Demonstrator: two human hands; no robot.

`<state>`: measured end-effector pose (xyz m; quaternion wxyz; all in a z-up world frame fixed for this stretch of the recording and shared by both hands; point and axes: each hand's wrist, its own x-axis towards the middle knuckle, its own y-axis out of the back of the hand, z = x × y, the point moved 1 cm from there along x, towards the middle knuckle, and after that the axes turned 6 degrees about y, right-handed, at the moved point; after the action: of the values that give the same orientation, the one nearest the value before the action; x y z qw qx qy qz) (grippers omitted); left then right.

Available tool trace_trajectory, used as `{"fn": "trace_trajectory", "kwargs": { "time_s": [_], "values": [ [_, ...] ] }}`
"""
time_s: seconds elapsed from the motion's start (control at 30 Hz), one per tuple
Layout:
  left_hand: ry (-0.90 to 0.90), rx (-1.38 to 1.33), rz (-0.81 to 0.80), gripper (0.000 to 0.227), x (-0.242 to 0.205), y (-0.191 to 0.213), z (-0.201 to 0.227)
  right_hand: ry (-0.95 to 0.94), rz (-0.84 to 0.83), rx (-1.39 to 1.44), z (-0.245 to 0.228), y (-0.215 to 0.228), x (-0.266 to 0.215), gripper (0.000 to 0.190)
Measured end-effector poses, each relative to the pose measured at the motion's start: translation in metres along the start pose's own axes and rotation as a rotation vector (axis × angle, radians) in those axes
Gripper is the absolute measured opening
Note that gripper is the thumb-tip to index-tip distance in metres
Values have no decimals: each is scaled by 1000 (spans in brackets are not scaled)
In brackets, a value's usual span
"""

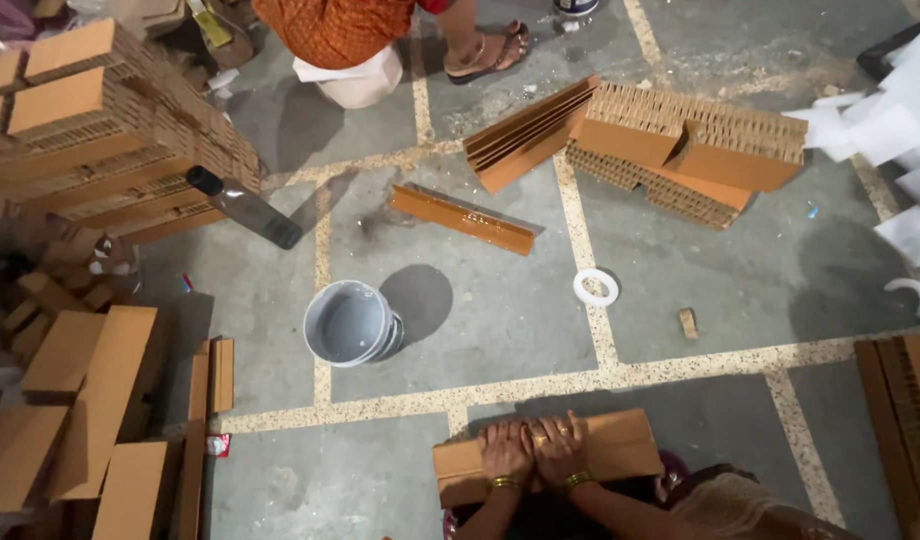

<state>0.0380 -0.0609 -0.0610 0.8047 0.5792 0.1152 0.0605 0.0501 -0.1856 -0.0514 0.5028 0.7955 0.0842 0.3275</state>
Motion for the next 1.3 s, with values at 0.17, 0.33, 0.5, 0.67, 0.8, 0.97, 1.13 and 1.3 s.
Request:
{"fn": "trace_trajectory", "kwargs": {
  "time_s": [0.17,0.33,0.5,0.67,0.8,0.97,1.13,1.3],
  "values": [
    [0,-42,26,34,-2,7,1,9,-45,-22,-3,2,4,27],
    [50,-36,54,43,-8,25,1,25,-213,-16,-2,14,16,42],
    [402,116,65,55,-17,64,-69,-191,-529,-250,71,53,19,52],
    [883,-236,217,57,-37,69,-101,-717,-461,-173,117,87,-17,54],
    [931,-319,92,55,-36,55,-111,-812,-478,-29,124,77,-23,50],
    [944,-383,119,58,-31,47,-114,-824,-353,50,125,73,-24,47],
    [923,-479,63,62,-30,55,-115,-800,-337,18,120,76,-22,47],
    [816,-321,184,54,-28,54,-115,-797,-557,-112,131,69,-17,56]
  ]
}}
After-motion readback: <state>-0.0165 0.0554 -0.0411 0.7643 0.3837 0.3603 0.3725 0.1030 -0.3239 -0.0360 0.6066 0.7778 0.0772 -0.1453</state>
